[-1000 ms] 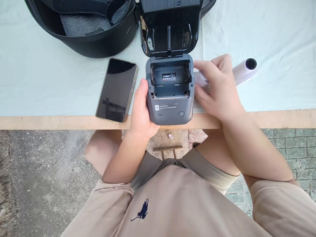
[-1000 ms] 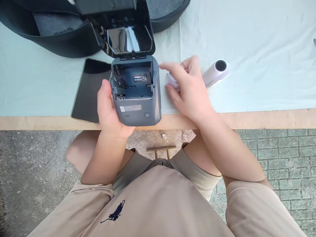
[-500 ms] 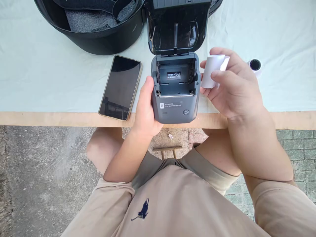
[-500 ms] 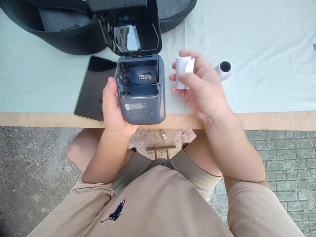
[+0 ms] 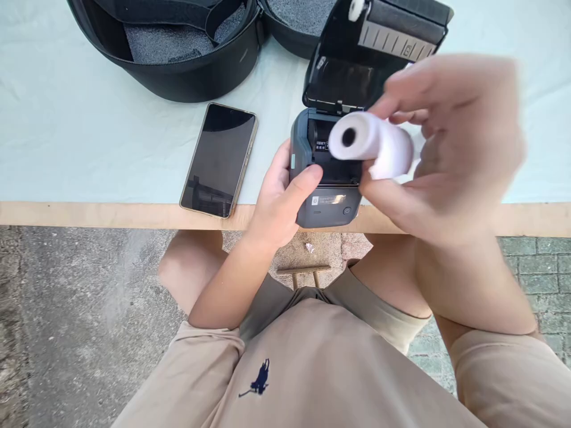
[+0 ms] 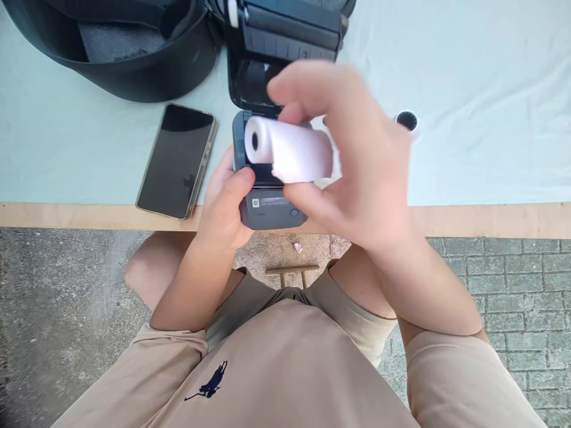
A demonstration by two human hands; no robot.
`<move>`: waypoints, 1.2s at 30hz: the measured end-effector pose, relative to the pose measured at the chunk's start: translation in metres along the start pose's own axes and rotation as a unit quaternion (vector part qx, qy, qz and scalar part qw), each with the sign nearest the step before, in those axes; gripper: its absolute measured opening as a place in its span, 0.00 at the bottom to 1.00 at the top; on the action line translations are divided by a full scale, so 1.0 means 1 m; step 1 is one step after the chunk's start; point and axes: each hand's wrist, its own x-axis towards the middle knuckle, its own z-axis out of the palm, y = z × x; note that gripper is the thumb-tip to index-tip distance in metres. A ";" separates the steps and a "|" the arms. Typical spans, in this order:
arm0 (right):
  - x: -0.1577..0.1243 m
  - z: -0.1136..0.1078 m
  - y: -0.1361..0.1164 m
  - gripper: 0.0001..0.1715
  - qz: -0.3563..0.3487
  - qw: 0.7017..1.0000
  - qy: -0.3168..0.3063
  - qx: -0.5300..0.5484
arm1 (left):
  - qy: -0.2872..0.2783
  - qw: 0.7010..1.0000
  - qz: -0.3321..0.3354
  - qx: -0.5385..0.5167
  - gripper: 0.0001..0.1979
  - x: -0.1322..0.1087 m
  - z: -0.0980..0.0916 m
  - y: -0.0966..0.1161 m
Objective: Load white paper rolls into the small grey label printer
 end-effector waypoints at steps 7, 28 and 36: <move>0.009 0.006 0.002 0.27 -0.082 0.986 0.004 -0.145 | -0.025 0.999 0.034 0.021 0.16 0.004 -0.008 -0.011; -0.004 0.011 0.006 0.04 -0.216 0.975 -0.018 -0.041 | -0.059 0.997 0.036 -0.018 0.18 0.011 -0.020 -0.010; -0.003 0.010 0.016 0.18 -0.052 0.999 -0.003 0.010 | -0.076 0.996 0.051 -0.014 0.28 0.012 -0.023 -0.012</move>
